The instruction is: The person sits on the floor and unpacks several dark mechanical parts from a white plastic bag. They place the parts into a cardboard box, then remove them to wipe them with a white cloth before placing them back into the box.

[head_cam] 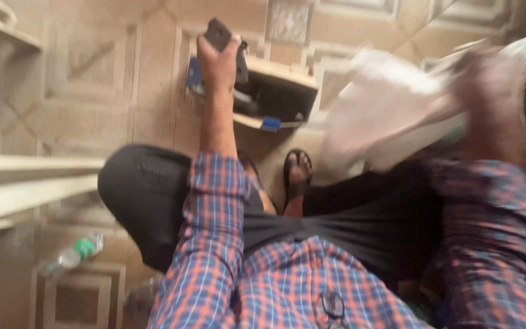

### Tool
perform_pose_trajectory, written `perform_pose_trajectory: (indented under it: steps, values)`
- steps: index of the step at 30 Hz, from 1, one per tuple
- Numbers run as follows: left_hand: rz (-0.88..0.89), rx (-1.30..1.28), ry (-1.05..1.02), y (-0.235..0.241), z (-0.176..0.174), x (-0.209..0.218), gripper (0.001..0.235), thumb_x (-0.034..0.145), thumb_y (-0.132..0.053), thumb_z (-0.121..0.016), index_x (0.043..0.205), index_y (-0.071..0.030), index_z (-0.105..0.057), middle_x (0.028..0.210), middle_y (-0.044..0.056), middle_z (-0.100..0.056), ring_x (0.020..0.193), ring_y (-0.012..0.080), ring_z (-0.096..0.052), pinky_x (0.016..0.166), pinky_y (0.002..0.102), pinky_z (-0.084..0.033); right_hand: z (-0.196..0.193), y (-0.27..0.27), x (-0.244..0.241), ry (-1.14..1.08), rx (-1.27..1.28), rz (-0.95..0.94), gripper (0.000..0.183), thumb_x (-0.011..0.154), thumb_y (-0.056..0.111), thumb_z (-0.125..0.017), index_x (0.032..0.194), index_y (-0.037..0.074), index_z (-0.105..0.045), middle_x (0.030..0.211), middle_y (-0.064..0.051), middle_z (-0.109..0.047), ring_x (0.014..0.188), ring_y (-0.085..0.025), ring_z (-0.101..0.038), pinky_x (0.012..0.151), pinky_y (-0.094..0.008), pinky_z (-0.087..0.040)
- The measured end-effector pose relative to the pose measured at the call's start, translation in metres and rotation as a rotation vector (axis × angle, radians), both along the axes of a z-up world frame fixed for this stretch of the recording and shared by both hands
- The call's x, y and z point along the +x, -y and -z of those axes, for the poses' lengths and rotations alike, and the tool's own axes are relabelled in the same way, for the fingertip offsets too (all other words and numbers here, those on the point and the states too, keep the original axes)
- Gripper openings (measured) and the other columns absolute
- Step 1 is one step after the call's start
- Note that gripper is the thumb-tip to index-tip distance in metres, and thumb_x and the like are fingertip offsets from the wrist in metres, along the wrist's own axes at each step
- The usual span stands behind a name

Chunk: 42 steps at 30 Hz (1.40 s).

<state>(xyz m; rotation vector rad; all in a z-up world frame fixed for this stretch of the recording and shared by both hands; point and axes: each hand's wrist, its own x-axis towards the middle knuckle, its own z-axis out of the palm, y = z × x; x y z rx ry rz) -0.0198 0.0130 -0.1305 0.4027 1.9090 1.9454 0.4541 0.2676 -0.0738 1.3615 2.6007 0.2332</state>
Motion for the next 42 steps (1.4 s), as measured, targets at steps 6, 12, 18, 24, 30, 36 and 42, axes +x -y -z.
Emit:
perform_pose_trajectory:
  steps: [6,12,18,24,30,36,42]
  values:
    - [0.238,-0.800,-0.385,0.009,0.063,0.007,0.049,0.080,-0.024,-0.078,0.123,-0.007,-0.061,0.109,0.021,-0.073,0.105,0.0384,-0.070,0.090,0.048,-0.056,-0.064,0.040,-0.004,-0.375,0.373,-0.336,0.039,0.087,0.021,-0.083,0.120,0.004,-0.071,0.109,-0.018,-0.073,0.102,-0.029,-0.071,0.087,-0.039,-0.059]
    - [0.487,-0.944,-0.496,0.019,0.054,0.020,0.039,0.078,-0.014,-0.073,0.116,-0.024,-0.074,0.110,0.014,-0.074,0.107,0.0348,-0.069,0.090,0.047,-0.056,-0.087,0.130,-0.110,-0.383,-0.398,-0.300,0.043,0.102,0.028,-0.078,0.140,0.010,-0.069,0.129,-0.014,-0.073,0.105,-0.024,-0.072,0.093,-0.041,-0.061]
    - [0.702,-1.022,-0.750,0.011,0.047,-0.021,0.051,0.081,-0.009,-0.069,0.128,-0.027,-0.069,0.113,0.016,-0.072,0.109,0.0364,-0.067,0.090,0.049,-0.053,-0.074,0.175,-0.156,-0.162,-0.558,-0.367,0.049,0.088,0.027,-0.078,0.132,0.009,-0.068,0.116,-0.015,-0.074,0.102,-0.033,-0.072,0.089,-0.044,-0.057]
    - [0.554,-1.150,-1.093,0.025,0.044,-0.073,0.046,0.083,-0.018,-0.074,0.128,-0.020,-0.067,0.121,0.015,-0.070,0.122,0.0361,-0.061,0.098,0.050,-0.052,-0.007,0.187,-0.199,-0.192,-0.518,-0.521,0.044,0.084,0.024,-0.078,0.125,0.009,-0.071,0.109,-0.018,-0.073,0.102,-0.037,-0.070,0.088,-0.048,-0.057]
    - [0.296,-1.084,-0.911,0.057,0.107,-0.071,0.086,0.063,-0.026,-0.079,0.145,-0.016,-0.055,0.116,0.029,-0.064,0.103,0.0478,-0.065,0.074,0.056,-0.057,0.085,0.221,-0.222,-0.367,-0.285,-0.728,0.040,0.068,0.025,-0.076,0.104,0.007,-0.071,0.092,-0.012,-0.068,0.089,-0.034,-0.069,0.076,-0.048,-0.056]
    - [0.213,-0.951,-0.640,0.073,0.147,-0.104,0.034,0.090,-0.009,-0.063,0.123,-0.001,-0.067,0.096,0.028,-0.071,0.091,0.0432,-0.071,0.080,0.051,-0.058,0.132,0.212,-0.198,-0.404,-0.318,-0.557,0.006,0.088,0.006,-0.065,0.092,0.011,-0.066,0.093,-0.010,-0.069,0.092,-0.033,-0.069,0.075,-0.045,-0.056]
    - [0.584,-1.168,0.049,0.104,0.105,-0.110,0.021,0.088,-0.002,-0.055,0.096,0.004,-0.074,0.088,0.024,-0.075,0.081,0.0368,-0.077,0.075,0.052,-0.062,0.126,0.192,-0.197,-0.120,-0.407,-0.281,0.016,0.089,0.010,-0.065,0.101,0.016,-0.075,0.099,-0.011,-0.072,0.098,-0.033,-0.071,0.084,-0.044,-0.057]
